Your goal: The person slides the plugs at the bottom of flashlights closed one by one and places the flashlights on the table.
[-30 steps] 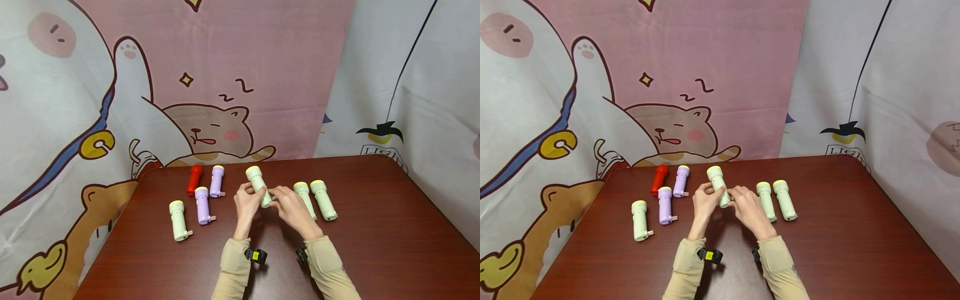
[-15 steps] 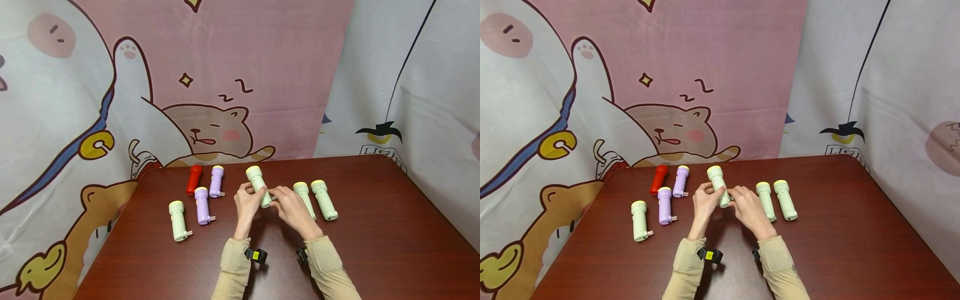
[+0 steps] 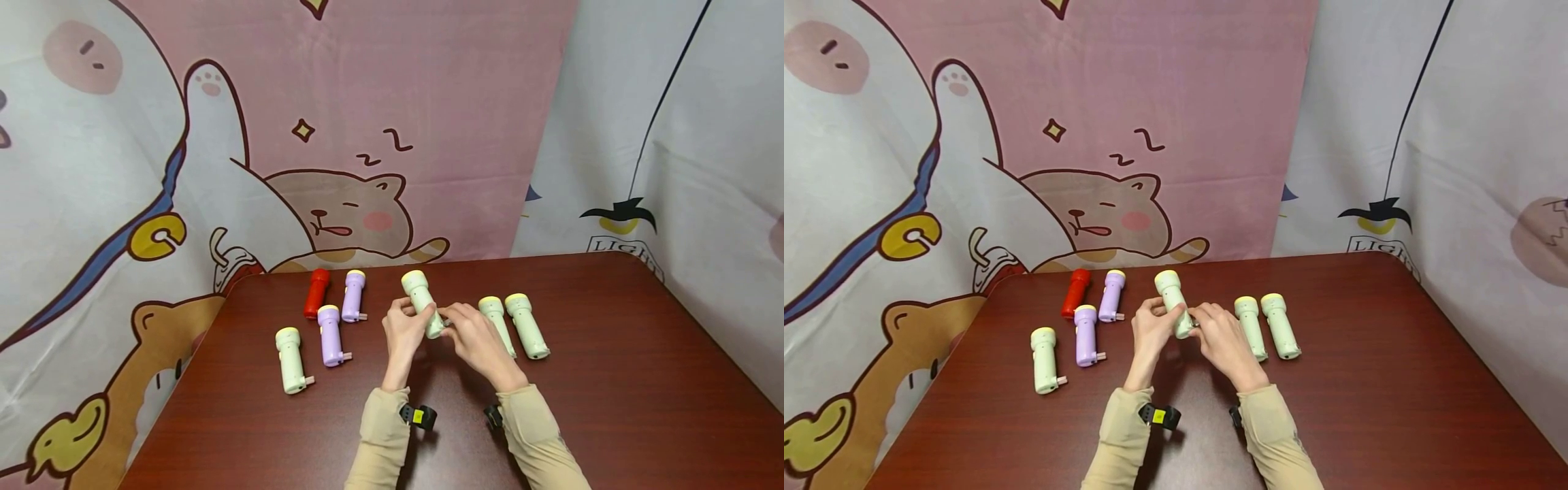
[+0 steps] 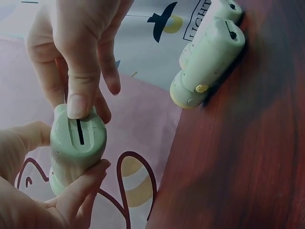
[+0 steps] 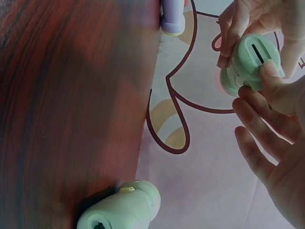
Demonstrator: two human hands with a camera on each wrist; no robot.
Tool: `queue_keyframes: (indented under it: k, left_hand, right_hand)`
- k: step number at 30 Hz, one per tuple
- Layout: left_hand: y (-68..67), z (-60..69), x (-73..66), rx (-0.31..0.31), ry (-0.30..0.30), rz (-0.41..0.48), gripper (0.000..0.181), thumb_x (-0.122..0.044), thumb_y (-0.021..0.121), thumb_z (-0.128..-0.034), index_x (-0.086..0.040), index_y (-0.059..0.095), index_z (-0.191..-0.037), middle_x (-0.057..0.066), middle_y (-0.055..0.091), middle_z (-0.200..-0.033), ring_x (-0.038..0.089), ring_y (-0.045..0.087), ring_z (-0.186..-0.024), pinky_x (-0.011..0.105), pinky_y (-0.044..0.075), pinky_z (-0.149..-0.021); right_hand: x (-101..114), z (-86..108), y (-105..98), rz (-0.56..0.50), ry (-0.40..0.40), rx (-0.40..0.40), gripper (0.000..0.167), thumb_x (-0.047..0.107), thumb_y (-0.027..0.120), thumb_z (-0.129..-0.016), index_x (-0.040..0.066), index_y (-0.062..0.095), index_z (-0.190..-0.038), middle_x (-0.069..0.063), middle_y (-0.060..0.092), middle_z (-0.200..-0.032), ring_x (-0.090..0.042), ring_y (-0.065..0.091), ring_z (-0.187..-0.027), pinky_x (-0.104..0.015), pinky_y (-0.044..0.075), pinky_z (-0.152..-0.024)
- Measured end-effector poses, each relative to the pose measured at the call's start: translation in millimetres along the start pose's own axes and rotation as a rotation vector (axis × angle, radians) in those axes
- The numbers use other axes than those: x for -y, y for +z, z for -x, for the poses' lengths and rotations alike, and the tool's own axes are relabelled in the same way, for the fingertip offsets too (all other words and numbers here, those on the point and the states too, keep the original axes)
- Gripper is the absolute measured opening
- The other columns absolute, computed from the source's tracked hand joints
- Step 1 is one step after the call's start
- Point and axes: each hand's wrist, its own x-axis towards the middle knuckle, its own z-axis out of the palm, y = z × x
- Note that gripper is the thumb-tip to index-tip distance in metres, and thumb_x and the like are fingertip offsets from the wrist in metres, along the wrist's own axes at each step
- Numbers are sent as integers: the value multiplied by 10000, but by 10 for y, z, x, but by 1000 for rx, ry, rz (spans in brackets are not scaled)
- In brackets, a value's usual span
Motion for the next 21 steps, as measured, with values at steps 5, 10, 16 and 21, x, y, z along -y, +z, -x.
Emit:
queue_keyframes:
  k: [5, 10, 16, 21]
  left_hand:
    - [-3, 5, -3, 1, 5, 9, 487, -300, 778, -715, -18, 640, -1086, 129, 742, -890, 196, 697, -812, 298, 539, -688]
    - [-1, 4, -2, -5, 3, 4, 481, -298, 778, -712, -19, 642, -1079, 128, 742, -883, 197, 697, -810, 300, 538, -689]
    - [3, 8, -7, -7, 0, 5, 479, -295, 777, -711, -19, 639, -1078, 132, 742, -877, 208, 700, -809, 304, 537, -688]
    - [3, 11, -11, -11, -1, -3, 477, -299, 774, -710, -20, 641, -1073, 133, 742, -876, 214, 699, -813, 311, 535, -695]
  right_hand:
    - [4, -1, -3, 4, 0, -5, 313, 30, 761, -752, 30, 680, -1055, -67, 692, -958, -210, 628, -871, -362, 518, -732]
    - [5, 2, 5, 3, 0, -9, 317, 28, 765, -746, 29, 681, -1051, -60, 691, -953, -207, 629, -868, -360, 517, -730]
    - [4, 6, 11, 5, -1, -14, 329, 30, 771, -740, 28, 679, -1056, -52, 688, -953, -207, 631, -878, -360, 517, -728]
    - [6, 7, 13, 11, -3, -13, 329, 29, 772, -742, 26, 678, -1058, -52, 687, -957, -208, 631, -882, -358, 518, -732]
